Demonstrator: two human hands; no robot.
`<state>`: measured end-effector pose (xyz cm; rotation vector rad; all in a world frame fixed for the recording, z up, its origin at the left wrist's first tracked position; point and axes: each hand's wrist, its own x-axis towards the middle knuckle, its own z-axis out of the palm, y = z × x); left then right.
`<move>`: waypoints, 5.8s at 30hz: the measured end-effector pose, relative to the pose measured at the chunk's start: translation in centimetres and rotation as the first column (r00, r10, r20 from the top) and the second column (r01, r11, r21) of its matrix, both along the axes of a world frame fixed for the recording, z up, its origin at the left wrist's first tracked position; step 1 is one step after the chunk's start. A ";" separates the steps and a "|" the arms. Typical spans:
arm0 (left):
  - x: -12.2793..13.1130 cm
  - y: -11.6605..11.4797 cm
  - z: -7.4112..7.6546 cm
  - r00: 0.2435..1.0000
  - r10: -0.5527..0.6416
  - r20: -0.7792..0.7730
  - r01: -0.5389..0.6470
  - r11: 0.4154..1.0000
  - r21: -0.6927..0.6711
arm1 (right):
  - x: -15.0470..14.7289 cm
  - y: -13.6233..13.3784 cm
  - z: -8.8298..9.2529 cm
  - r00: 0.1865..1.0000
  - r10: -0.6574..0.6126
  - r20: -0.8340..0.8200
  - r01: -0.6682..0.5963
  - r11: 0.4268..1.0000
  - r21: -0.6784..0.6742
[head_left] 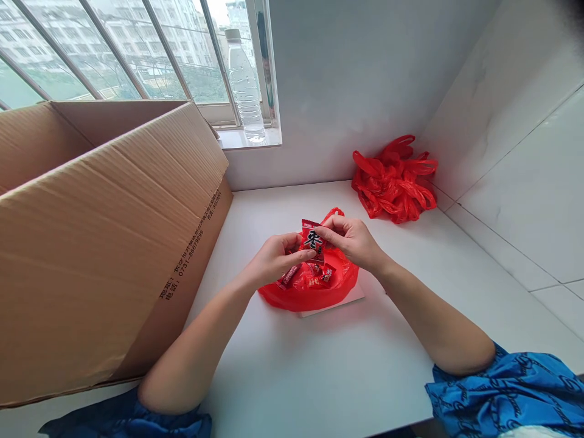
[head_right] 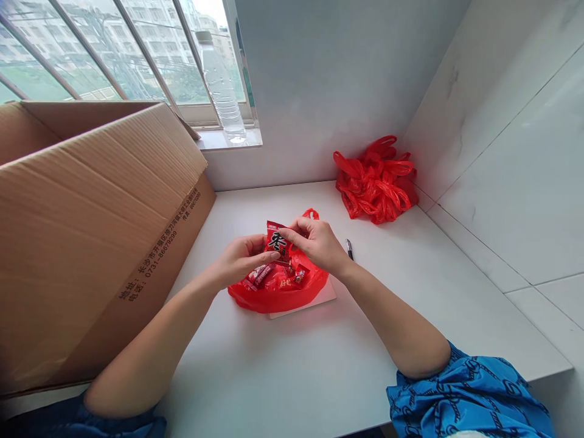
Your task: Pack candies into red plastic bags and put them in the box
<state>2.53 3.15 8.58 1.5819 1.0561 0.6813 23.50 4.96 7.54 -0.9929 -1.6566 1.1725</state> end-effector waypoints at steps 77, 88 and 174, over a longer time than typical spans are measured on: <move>-1.3 -0.7 0.3 0.504 0.145 -0.851 0.221 0.931 0.290 | 0.3 -0.8 -0.6 0.587 -0.112 0.802 -0.234 0.925 0.300; -1.2 0.1 1.0 0.997 -0.051 0.049 0.043 0.987 0.156 | 0.0 -1.8 2.4 0.802 -0.085 0.591 -0.068 0.970 0.232; -3.3 -1.3 1.7 0.666 0.209 -0.716 0.055 0.944 0.326 | 4.1 0.8 2.6 0.712 -0.328 0.621 0.216 0.944 0.251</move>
